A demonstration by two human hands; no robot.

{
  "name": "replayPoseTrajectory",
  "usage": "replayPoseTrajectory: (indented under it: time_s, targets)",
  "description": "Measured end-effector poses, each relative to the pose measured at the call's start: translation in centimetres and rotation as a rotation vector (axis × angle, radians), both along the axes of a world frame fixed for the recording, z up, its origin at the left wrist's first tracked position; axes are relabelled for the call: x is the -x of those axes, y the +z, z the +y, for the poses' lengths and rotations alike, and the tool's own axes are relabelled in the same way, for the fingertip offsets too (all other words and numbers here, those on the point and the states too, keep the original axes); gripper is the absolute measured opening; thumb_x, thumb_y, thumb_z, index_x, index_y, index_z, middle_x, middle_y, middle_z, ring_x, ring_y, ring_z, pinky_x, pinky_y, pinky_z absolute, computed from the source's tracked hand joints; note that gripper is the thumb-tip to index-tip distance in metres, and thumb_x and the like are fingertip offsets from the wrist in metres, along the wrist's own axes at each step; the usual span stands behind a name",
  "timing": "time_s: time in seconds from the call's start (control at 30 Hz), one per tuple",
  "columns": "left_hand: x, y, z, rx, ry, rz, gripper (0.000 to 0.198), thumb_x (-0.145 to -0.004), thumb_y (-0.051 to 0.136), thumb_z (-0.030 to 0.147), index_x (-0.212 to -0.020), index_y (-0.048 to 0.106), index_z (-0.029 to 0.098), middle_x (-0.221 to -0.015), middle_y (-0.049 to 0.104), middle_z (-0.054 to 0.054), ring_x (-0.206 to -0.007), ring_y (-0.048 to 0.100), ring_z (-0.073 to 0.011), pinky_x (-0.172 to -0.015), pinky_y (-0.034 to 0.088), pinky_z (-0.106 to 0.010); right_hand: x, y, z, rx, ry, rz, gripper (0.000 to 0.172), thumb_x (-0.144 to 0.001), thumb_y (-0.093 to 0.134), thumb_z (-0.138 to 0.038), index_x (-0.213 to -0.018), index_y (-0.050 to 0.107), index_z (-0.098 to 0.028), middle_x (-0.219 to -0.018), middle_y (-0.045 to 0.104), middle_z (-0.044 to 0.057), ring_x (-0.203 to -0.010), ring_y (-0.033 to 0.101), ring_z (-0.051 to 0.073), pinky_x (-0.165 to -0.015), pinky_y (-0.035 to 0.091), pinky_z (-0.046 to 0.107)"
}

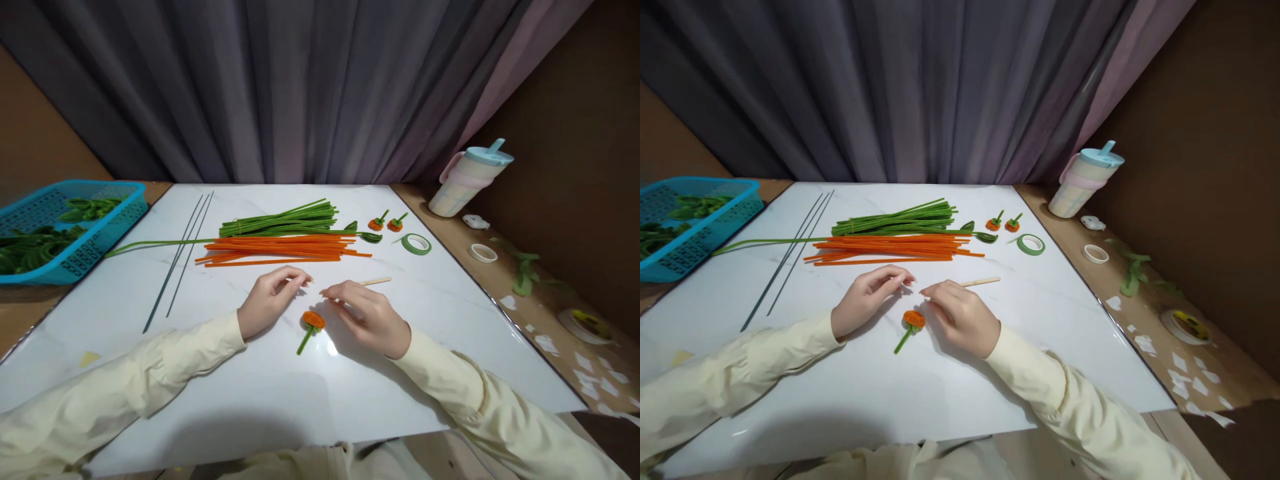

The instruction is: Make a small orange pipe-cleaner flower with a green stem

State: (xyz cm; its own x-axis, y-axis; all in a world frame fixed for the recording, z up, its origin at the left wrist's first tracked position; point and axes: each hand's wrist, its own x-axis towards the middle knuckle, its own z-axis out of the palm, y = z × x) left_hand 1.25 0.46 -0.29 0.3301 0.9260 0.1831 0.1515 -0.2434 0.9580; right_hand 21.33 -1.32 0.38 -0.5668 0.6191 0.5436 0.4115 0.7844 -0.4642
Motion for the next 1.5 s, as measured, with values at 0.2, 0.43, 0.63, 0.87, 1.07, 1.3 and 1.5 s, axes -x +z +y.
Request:
replayPoseTrajectory:
  time_s: [0.2,0.43,0.63,0.87,1.07,1.3,1.5]
  targets:
    - [1.1,-0.7,0.9,0.063,-0.362,0.023,0.030,-0.071,0.046,0.008,-0.095,0.062,0.015,-0.094,0.065,-0.008,-0.089,0.061,-0.0184,-0.077,0.048,-0.029,0.3,-0.6,0.1,0.084,0.136,-0.137,0.022,-0.083,0.058,-0.034,-0.093,0.059,-0.014,-0.090,0.062,0.011,-0.084,0.054,0.020,-0.074,0.049,0.035]
    - [1.0,-0.5,0.8,0.025,-0.424,0.038,0.030,-0.075,0.055,0.015,-0.105,0.056,0.014,-0.098,0.062,-0.010,-0.080,0.060,-0.0163,-0.072,0.049,-0.029,0.2,-0.4,0.5,0.378,0.017,0.023,0.013,-0.084,0.055,-0.025,-0.088,0.061,-0.014,-0.080,0.061,0.006,-0.071,0.055,0.015,-0.066,0.046,0.029]
    - [0.4,-0.9,0.5,0.205,-0.321,-0.075,0.026,-0.079,0.059,0.027,-0.101,0.057,0.013,-0.087,0.064,-0.007,-0.070,0.061,-0.0139,-0.066,0.054,-0.029,0.2,0.0,0.8,0.958,-0.041,0.282,0.034,-0.073,0.065,-0.044,-0.084,0.061,-0.013,-0.075,0.062,0.003,-0.063,0.056,0.011,-0.059,0.047,0.025]
    - [-0.3,-0.7,0.2,0.291,-0.209,-0.156,0.027,-0.075,0.066,0.030,-0.096,0.062,0.014,-0.079,0.067,-0.004,-0.065,0.064,-0.0135,-0.066,0.056,-0.027,0.7,-0.1,1.0,1.075,-0.062,0.389,0.038,-0.074,0.062,-0.049,-0.080,0.059,-0.012,-0.067,0.060,0.002,-0.056,0.052,0.008,-0.052,0.044,0.021]
    - [-1.2,-0.1,-0.4,0.500,-0.098,-0.219,0.028,-0.075,0.065,0.035,-0.089,0.065,0.010,-0.076,0.068,-0.005,-0.062,0.065,-0.0131,-0.064,0.056,-0.026,1.1,-0.5,0.8,1.009,-0.099,0.409,0.040,-0.076,0.059,-0.053,-0.078,0.054,-0.013,-0.058,0.054,-0.002,-0.050,0.049,0.008,-0.045,0.038,0.020]
    - [-1.3,0.0,-0.7,0.504,-0.078,-0.218,0.026,-0.073,0.068,0.035,-0.080,0.069,0.010,-0.069,0.069,-0.005,-0.059,0.065,-0.0124,-0.063,0.055,-0.024,1.3,-0.3,0.3,0.972,-0.133,0.374,0.035,-0.078,0.057,-0.049,-0.075,0.052,-0.014,-0.050,0.049,-0.005,-0.044,0.043,0.007,-0.044,0.036,0.020]
    - [-1.4,-0.1,-0.6,0.493,-0.076,-0.221,0.029,-0.072,0.067,0.038,-0.080,0.067,0.010,-0.070,0.068,-0.005,-0.060,0.065,-0.0133,-0.062,0.054,-0.024,1.2,-0.2,0.5,1.007,-0.119,0.399,0.035,-0.078,0.057,-0.049,-0.078,0.055,-0.014,-0.054,0.053,-0.003,-0.044,0.048,0.008,-0.045,0.041,0.022]
